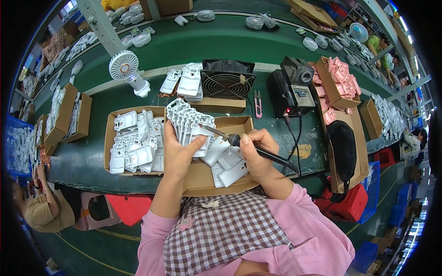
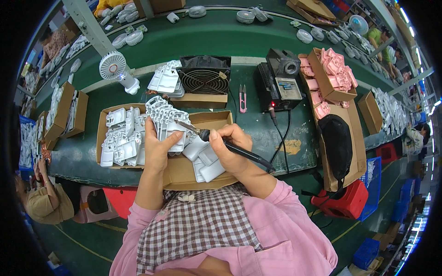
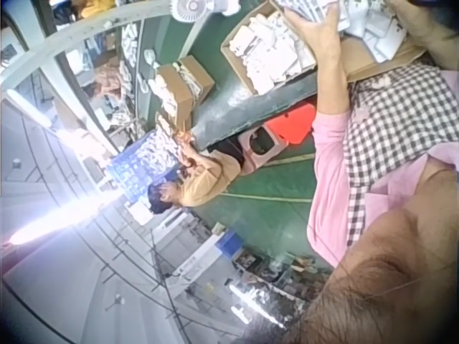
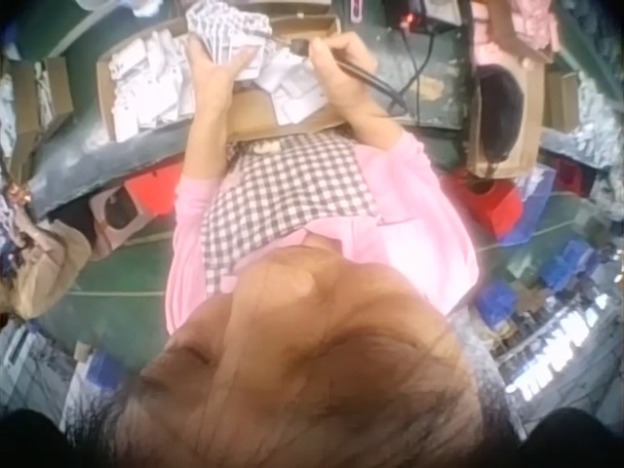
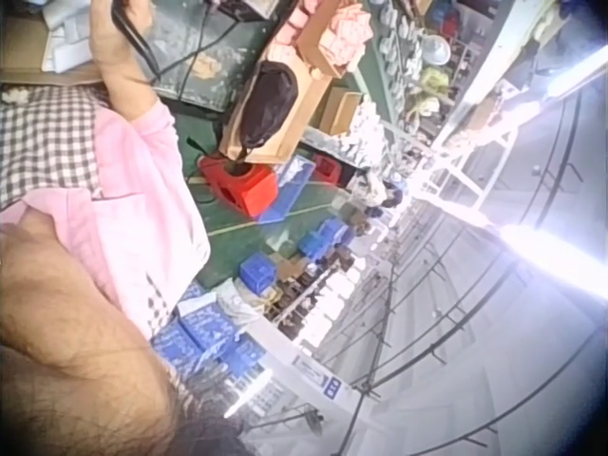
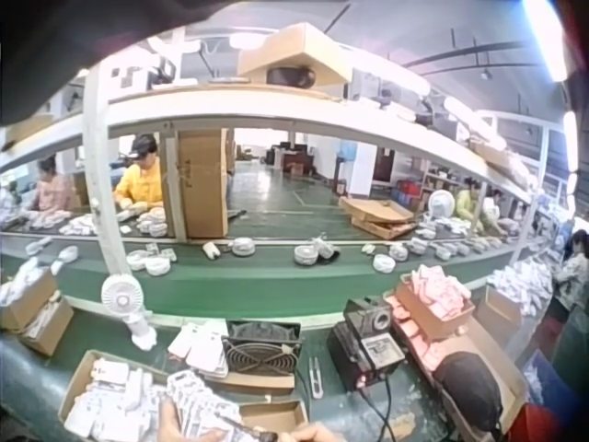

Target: The person solders components on white plastic fan housings with a soldering iron, places the finished pieces into a cardboard box, and picks up a new stack of housings to repeat the process.

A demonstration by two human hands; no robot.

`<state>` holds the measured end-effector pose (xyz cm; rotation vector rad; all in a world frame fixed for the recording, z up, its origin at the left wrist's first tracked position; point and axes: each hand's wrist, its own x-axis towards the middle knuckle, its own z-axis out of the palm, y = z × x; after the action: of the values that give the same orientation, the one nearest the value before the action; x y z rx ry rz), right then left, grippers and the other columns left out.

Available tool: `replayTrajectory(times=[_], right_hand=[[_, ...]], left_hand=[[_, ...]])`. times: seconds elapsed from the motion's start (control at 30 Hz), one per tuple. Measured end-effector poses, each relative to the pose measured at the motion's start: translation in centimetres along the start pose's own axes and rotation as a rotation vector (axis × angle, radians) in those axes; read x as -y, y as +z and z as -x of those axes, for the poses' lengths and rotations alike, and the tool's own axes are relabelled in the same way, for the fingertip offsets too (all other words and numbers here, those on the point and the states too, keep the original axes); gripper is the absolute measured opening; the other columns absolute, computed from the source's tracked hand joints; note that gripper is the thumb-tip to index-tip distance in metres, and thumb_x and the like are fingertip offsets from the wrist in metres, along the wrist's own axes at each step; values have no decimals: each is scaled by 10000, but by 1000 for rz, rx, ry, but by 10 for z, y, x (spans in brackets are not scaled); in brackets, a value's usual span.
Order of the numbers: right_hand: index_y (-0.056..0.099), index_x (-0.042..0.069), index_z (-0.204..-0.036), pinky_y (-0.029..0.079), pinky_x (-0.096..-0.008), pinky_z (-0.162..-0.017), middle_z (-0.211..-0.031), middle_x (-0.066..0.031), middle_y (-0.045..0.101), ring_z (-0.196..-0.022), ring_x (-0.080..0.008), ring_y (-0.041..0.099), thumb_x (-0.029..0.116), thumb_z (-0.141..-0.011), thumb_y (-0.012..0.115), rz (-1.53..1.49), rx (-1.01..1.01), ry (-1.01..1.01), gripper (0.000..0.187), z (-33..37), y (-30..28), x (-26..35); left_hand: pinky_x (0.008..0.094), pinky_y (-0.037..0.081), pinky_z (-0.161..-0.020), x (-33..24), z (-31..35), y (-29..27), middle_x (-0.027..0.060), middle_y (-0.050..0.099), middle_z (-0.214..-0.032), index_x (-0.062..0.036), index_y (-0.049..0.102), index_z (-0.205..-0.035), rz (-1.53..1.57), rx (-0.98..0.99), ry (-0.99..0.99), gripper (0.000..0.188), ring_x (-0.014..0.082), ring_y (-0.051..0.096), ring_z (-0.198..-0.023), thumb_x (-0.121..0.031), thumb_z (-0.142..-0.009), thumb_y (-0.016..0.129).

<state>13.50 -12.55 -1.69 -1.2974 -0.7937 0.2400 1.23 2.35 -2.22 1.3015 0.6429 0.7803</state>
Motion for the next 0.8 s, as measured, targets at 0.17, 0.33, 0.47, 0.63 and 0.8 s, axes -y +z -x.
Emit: replayTrajectory(times=[0.17,0.33,0.47,0.63,0.8], right_hand=[[530,15,-788,403,-206,-507,-668,-22,586,-572,-46,503,80,-854,653,-14,2,-5,154,1,0,-2],[494,23,-819,399,-211,-508,-678,-40,566,-561,-55,488,72,-870,621,-166,-54,-21,145,6,-2,-3],[470,24,-850,396,-214,-512,-699,-62,555,-541,-61,458,67,-883,590,-292,-88,-74,131,7,-2,-2],[479,21,-854,395,-216,-513,-709,-68,562,-554,-66,469,68,-882,589,-286,-81,-112,123,8,-2,-1],[524,15,-825,395,-217,-519,-691,-53,572,-569,-67,484,67,-866,619,-88,-4,-86,116,8,-5,-3]], left_hand=[[303,458,-883,-1,1,-1,103,521,-1147,-6,374,-1264,6,4,-10,698,180,546,-1019,-22,-686,764],[310,468,-895,-6,3,3,102,519,-1158,-9,358,-1278,196,39,-75,726,184,556,-1026,-9,-681,771],[317,475,-893,-10,4,4,99,521,-1155,-12,355,-1276,190,61,-74,731,182,555,-1031,-1,-677,773],[270,511,-773,-14,3,1,92,548,-1106,-32,360,-1272,271,41,-237,588,143,574,-947,-38,-781,682],[239,504,-696,0,1,0,82,556,-1092,-23,356,-1286,195,0,-109,526,122,571,-909,-47,-827,611]])
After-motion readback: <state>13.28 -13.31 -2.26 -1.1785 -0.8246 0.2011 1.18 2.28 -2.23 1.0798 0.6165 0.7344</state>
